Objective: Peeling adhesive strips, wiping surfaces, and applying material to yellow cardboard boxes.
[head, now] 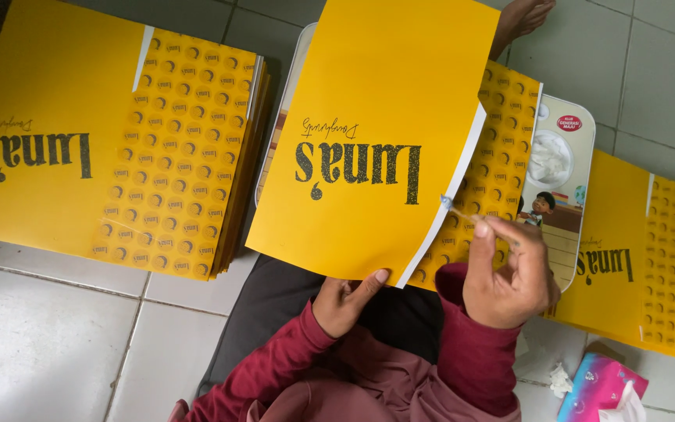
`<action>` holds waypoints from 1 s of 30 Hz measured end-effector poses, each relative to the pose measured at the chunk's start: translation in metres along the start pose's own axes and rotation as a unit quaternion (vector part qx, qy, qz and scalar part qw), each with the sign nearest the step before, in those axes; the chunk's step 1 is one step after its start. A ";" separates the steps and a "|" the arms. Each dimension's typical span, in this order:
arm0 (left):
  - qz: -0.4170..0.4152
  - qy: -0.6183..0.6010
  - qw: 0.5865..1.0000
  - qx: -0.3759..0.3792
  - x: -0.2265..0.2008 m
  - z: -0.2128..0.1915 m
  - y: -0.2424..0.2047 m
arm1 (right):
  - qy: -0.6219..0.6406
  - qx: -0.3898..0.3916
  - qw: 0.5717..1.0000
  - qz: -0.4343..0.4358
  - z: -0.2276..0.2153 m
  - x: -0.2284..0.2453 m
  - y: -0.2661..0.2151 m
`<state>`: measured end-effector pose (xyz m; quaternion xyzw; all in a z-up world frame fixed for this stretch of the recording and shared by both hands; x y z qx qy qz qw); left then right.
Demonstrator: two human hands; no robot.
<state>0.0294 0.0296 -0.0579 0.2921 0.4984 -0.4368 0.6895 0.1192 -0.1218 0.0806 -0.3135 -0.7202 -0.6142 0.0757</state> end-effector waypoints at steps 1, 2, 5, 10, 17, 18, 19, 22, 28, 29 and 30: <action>0.000 -0.001 1.000 0.000 0.002 -0.001 0.000 | 0.000 0.001 1.000 0.000 -0.003 0.002 -0.010; 0.003 0.000 1.000 0.002 0.003 -0.001 0.000 | -0.008 0.007 1.000 0.013 -0.006 0.002 -0.019; -0.004 0.003 1.000 0.004 0.001 -0.001 0.001 | -0.009 0.015 0.999 0.043 -0.013 0.015 -0.034; -0.038 0.008 0.999 0.004 0.016 -0.007 0.003 | 0.000 0.010 0.994 0.105 -0.047 0.030 -0.047; -0.194 -0.127 0.972 -0.028 0.006 -0.012 -0.003 | -0.155 -0.158 0.944 0.247 -0.191 -0.024 -0.113; -0.206 -0.194 0.957 -0.060 0.015 -0.017 -0.003 | -0.201 -0.180 0.919 0.289 -0.208 -0.037 -0.127; -0.221 -0.192 0.955 -0.049 0.016 -0.022 -0.006 | -0.216 -0.185 0.912 0.294 -0.211 -0.050 -0.144; -0.291 -0.320 0.901 -0.019 0.015 -0.025 -0.009 | -0.296 -0.134 0.875 0.358 -0.218 -0.095 -0.199; -0.243 -0.232 0.939 -0.077 0.018 -0.028 0.016 | -0.326 -0.055 0.879 0.343 -0.193 -0.143 -0.256; -0.218 -0.204 0.946 -0.122 0.021 -0.033 0.019 | -0.337 -0.034 0.875 0.346 -0.191 -0.150 -0.264; -0.193 -0.176 0.951 -0.168 0.024 -0.037 0.022 | -0.349 -0.012 0.870 0.348 -0.189 -0.156 -0.272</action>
Point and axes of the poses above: each hand's wrist, its own y-axis towards the middle knuckle, its own z-axis out of the palm, x = y × z, the point moved 5 cm from there along y, towards the middle knuckle, and after that the axes turned 11 degrees about -x, right-handed, at the moved point
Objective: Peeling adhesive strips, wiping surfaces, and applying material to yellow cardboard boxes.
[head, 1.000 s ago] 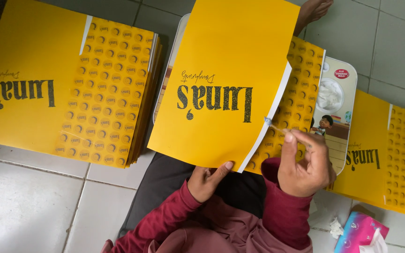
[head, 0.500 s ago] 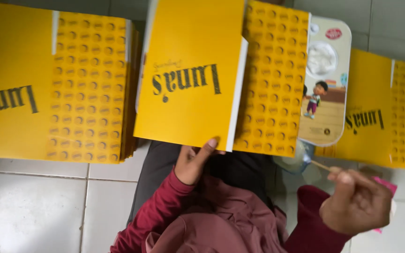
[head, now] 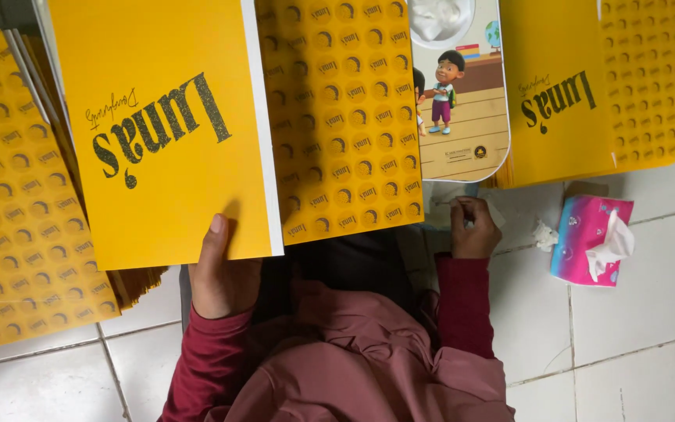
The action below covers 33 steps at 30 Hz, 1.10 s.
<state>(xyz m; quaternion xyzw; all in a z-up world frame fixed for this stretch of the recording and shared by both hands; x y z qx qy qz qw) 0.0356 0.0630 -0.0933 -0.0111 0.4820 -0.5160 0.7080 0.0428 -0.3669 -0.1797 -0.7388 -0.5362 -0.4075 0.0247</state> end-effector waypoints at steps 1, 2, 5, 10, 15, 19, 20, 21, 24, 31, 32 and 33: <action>-0.001 0.001 1.000 0.000 0.011 -0.016 0.009 | -0.001 0.000 1.000 0.001 0.002 -0.001 0.000; 0.016 0.004 1.000 -0.015 0.019 -0.035 0.019 | 0.004 0.006 1.000 0.012 0.004 -0.003 0.000; 0.037 0.003 0.999 -0.031 0.011 -0.018 0.009 | 0.008 0.014 1.000 0.025 0.008 -0.002 0.001; 0.048 -0.016 0.998 -0.031 -0.003 0.013 -0.007 | 0.011 -0.006 0.999 0.039 -0.007 0.010 0.009; 0.059 -0.023 0.997 -0.034 -0.010 0.025 -0.013 | 0.140 -0.032 0.984 0.107 -0.030 0.018 0.020; 0.066 -0.031 0.997 -0.030 -0.010 0.028 -0.017 | 0.179 -0.034 0.974 0.133 -0.025 0.014 0.019; 0.067 -0.027 0.997 -0.027 -0.011 0.028 -0.017 | 0.149 -0.030 0.982 0.112 -0.020 0.019 0.016; 0.068 -0.021 0.997 -0.024 -0.011 0.028 -0.018 | 0.120 -0.026 0.988 0.091 -0.014 0.024 0.014; 0.064 -0.026 0.998 -0.008 -0.011 0.031 -0.017 | 0.052 0.002 0.996 0.073 0.005 0.009 0.007; 0.068 -0.026 0.997 0.006 -0.008 0.024 -0.011 | 0.017 0.014 0.997 0.069 0.004 0.010 0.008; 0.066 -0.026 0.997 0.010 -0.009 0.025 -0.012 | 0.031 0.001 0.996 0.082 -0.002 0.019 0.011; 0.065 -0.025 0.997 0.013 -0.009 0.026 -0.012 | 0.046 -0.012 0.994 0.096 -0.008 0.029 0.013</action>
Point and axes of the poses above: each hand's wrist, its own y-axis towards the middle knuckle, its own z-axis out of the palm, x = y × z, the point moved 5 cm from there along y, towards the middle knuckle, and after that the axes turned 11 degrees about -x, right-handed, at the moved point
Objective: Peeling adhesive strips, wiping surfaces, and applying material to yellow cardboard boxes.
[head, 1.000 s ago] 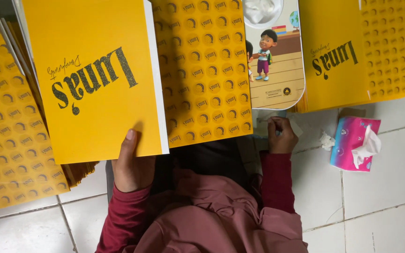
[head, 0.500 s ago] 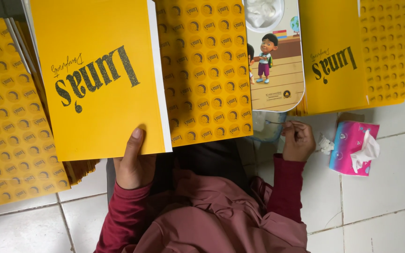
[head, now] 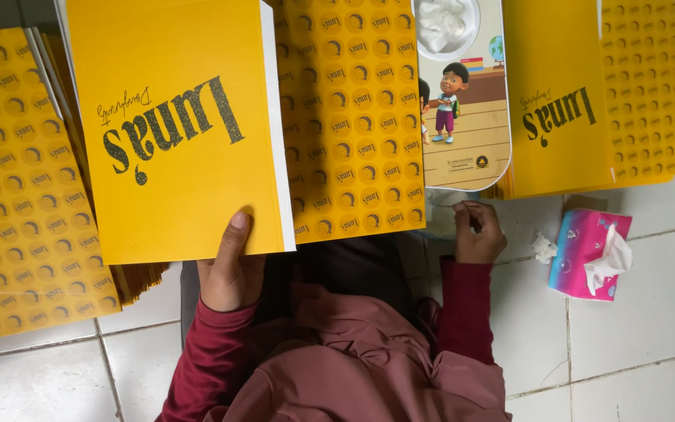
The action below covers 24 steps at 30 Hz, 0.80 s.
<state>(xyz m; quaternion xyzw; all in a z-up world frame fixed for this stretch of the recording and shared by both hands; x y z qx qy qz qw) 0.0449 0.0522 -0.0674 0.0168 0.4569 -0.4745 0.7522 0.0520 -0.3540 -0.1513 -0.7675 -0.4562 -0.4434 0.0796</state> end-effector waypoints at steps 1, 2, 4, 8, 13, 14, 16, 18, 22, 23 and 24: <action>0.000 0.000 1.000 0.000 0.001 0.000 0.000 | 0.000 0.000 1.000 0.000 -0.002 0.000 0.002; 0.000 -0.005 1.000 0.001 0.001 0.001 0.000 | 0.044 0.002 0.999 0.017 -0.004 -0.001 0.003; 0.001 -0.011 1.000 0.002 0.001 0.000 0.001 | 0.089 0.003 0.996 0.033 -0.006 -0.002 0.006; 0.001 -0.004 1.000 0.007 0.002 -0.003 0.003 | 0.196 0.010 0.973 0.121 -0.006 -0.020 0.009; 0.005 -0.006 1.000 0.013 0.008 -0.006 0.005 | 0.280 -0.010 0.925 0.257 -0.018 -0.045 0.010; 0.012 0.010 1.000 0.026 0.011 -0.008 0.005 | 0.305 -0.011 0.913 0.271 -0.024 -0.042 0.011; 0.020 0.024 0.999 0.040 0.018 -0.017 0.008 | 0.330 -0.011 0.901 0.282 -0.038 -0.025 0.011; 0.027 0.068 0.996 0.056 0.024 -0.030 0.012 | 0.374 -0.015 0.883 0.284 -0.049 0.006 0.010; 0.058 0.173 0.980 0.080 0.009 -0.017 -0.002 | 0.377 0.013 0.909 0.176 -0.065 0.081 0.007; 0.108 0.228 0.961 0.112 0.006 -0.009 -0.008 | 0.380 -0.011 0.918 0.111 -0.065 0.113 0.002; 0.154 0.283 0.936 0.142 0.006 0.000 -0.013 | 0.383 -0.038 0.922 0.047 -0.069 0.144 -0.003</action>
Point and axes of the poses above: each hand's wrist, its own y-axis towards the middle knuckle, its own z-axis out of the palm, x = y × z, the point moved 5 cm from there along y, towards the middle knuckle, and after that the axes turned 11 degrees about -x, right-handed, at the moved point
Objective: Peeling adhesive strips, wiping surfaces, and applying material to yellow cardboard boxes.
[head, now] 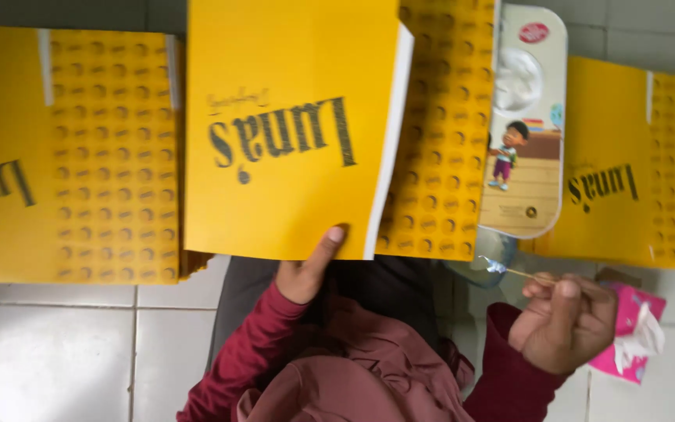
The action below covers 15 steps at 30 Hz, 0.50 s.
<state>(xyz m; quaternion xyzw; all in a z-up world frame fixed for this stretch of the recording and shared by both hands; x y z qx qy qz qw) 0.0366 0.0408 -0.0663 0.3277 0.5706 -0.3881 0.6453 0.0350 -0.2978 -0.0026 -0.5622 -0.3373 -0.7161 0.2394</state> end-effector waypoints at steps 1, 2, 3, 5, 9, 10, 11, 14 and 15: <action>0.011 0.004 1.000 -0.019 0.000 -0.002 0.000 | 0.013 0.017 1.000 0.004 0.026 0.004 -0.007; 0.027 -0.010 1.000 -0.006 -0.001 0.000 0.001 | -0.015 0.012 0.996 -0.086 0.047 0.018 -0.015; 0.043 -0.022 0.999 0.007 -0.001 0.004 0.002 | -0.040 0.003 0.984 -0.174 0.067 0.032 -0.025; 0.049 -0.028 0.998 0.007 -0.001 0.003 0.001 | -0.025 0.028 0.980 -0.195 0.098 0.041 -0.036; 0.033 -0.046 0.998 0.024 0.001 0.007 0.003 | -0.049 0.094 0.972 -0.212 0.140 0.049 -0.050; 0.036 -0.049 0.998 0.022 0.000 0.006 0.003 | -0.048 0.096 0.971 -0.215 0.147 0.047 -0.050; 0.031 -0.046 0.998 0.024 0.000 0.006 0.004 | -0.040 0.107 0.969 -0.220 0.155 0.045 -0.050; 0.022 -0.050 0.998 0.029 0.001 0.007 0.004 | -0.055 0.123 0.961 -0.242 0.171 0.043 -0.047; 0.017 -0.054 0.998 0.032 0.002 0.008 0.004 | -0.074 0.125 0.956 -0.256 0.176 0.043 -0.046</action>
Point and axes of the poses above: each hand's wrist, its own y-axis towards the middle knuckle, its own z-axis out of the palm, x = y × z, the point moved 5 cm from there along y, towards the middle knuckle, and after that the axes turned 11 degrees about -x, right-handed, at the moved point
